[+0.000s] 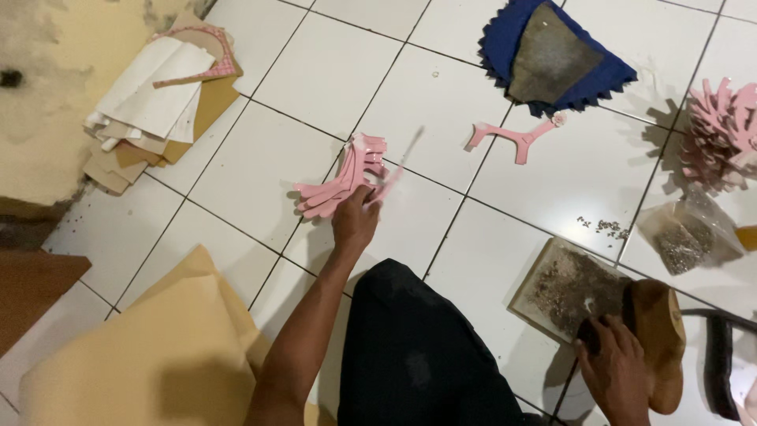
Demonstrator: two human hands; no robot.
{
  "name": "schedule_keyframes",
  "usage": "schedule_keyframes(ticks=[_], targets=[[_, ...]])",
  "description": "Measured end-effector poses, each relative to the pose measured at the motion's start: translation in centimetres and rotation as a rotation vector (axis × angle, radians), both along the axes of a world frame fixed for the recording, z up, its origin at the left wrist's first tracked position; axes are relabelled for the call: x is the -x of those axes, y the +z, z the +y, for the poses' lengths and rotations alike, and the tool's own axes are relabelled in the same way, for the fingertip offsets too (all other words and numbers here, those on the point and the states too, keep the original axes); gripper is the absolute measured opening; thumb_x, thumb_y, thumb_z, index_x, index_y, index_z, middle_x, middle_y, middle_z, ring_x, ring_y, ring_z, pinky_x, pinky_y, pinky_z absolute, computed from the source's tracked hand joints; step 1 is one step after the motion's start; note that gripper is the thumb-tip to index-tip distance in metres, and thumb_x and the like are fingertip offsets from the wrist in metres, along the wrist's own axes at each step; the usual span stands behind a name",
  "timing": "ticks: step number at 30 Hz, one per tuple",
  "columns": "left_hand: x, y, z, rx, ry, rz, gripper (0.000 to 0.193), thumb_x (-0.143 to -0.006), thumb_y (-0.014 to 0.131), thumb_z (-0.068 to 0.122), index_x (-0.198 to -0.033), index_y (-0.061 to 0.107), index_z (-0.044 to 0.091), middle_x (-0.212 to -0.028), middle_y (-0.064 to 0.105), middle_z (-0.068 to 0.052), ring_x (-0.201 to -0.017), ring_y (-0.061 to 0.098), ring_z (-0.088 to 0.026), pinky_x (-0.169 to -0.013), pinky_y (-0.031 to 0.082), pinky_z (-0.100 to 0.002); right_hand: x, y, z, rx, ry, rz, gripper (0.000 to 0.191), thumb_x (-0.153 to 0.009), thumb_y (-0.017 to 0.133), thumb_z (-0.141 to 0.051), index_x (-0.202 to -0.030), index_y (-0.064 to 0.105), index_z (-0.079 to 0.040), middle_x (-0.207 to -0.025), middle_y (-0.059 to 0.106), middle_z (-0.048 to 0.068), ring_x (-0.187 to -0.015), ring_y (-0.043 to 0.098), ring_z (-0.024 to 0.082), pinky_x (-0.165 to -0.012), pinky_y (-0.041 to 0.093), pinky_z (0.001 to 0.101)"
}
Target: The person sits on a tiled floor finishing pink coated shoe upper components. They hold each piece against a worn sanding block, rub and file the edges with a small hand tool, tap and press pieces with a wooden last, and place finished pieces onto a growing pile beside them.
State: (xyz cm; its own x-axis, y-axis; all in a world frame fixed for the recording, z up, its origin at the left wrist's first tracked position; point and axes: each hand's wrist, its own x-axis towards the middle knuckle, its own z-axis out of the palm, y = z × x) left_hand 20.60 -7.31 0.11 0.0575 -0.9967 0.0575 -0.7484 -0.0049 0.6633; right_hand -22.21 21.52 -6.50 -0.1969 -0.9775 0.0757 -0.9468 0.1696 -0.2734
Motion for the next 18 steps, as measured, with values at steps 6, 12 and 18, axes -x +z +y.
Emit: schedule_keyframes(ticks=[6, 12, 18], targets=[[7.9, 2.5, 4.4, -0.502, -0.663, 0.504, 0.016, -0.086, 0.080, 0.019, -0.094, 0.077, 0.006, -0.087, 0.075, -0.003, -0.081, 0.066, -0.010, -0.073, 0.054, -0.028, -0.5, 4.0, -0.6, 0.055, -0.464, -0.755, 0.055, -0.093, 0.069, -0.030, -0.141, 0.061, -0.005, -0.133, 0.063, 0.021, -0.115, 0.066, 0.031, -0.094, 0.055, 0.0439], [18.1, 0.0, 6.9, -0.607, -1.096, 0.118, 0.023, -0.081, 0.082, 0.024, -0.095, 0.080, 0.006, -0.094, 0.081, -0.010, -0.091, 0.072, -0.020, -0.081, 0.056, -0.037, -0.1, 4.3, -1.9, -0.174, -0.390, -1.375, 0.048, -0.089, 0.071, -0.024, -0.132, 0.064, -0.005, -0.126, 0.070, 0.016, -0.105, 0.073, 0.024, -0.088, 0.060, 0.0373], [22.9, 0.2, 3.0, -0.561, -0.931, -0.214, 0.027, -0.078, 0.080, 0.024, -0.099, 0.074, 0.009, -0.114, 0.076, -0.011, -0.109, 0.072, -0.028, -0.092, 0.056, -0.041, 0.2, 2.2, -2.0, -0.240, -0.360, -1.066, 0.042, -0.088, 0.074, -0.021, -0.126, 0.068, -0.005, -0.107, 0.079, 0.009, -0.098, 0.076, 0.018, -0.085, 0.061, 0.0333]])
